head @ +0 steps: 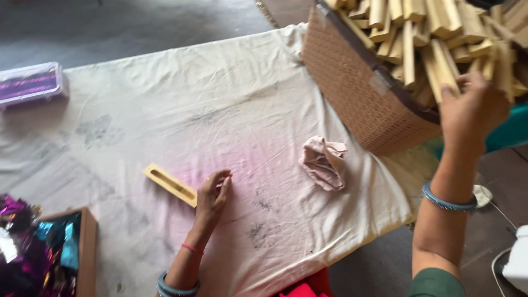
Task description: The person wipes a small wooden block with a cloth, then wraps it in a sheet of shiny purple foil. They repeat this process with a second wooden block, wiping it before wrapping it in foil.
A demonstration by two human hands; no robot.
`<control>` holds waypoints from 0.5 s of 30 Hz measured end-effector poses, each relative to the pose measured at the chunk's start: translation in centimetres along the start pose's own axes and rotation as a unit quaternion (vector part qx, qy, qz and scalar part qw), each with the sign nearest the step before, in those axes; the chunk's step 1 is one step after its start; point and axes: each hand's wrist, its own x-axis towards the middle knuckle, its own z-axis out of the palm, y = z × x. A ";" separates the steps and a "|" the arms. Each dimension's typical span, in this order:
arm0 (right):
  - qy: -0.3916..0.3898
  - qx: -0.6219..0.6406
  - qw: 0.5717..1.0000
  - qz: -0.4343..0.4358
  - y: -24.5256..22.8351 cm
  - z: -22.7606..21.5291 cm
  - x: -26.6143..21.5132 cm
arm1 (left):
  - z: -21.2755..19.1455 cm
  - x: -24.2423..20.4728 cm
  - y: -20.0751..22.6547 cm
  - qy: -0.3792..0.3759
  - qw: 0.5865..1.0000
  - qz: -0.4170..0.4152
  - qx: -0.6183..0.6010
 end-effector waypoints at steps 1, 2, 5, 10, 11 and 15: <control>0.005 -0.008 1.000 0.005 0.2 -0.2 0.1 | 0.2 0.1 0.1 -0.006 1.000 0.008 -0.003; -0.051 -0.027 0.998 0.014 0.1 0.0 0.4 | 0.1 0.1 0.2 -0.007 1.000 -0.003 0.000; -0.055 -0.047 0.997 -0.006 -0.6 0.4 0.8 | 0.2 0.3 -0.2 -0.015 1.000 -0.011 0.006; -0.016 0.054 0.996 -0.065 -2.9 3.7 2.0 | 0.3 0.0 0.3 -0.028 0.999 -0.028 0.019; -0.081 0.004 0.996 -0.048 -3.6 4.2 2.4 | 0.2 -0.2 0.5 -0.030 0.999 -0.030 0.024; -0.077 0.010 0.996 -0.042 -2.2 6.4 3.8 | 0.3 0.1 -0.4 -0.024 1.000 -0.007 -0.018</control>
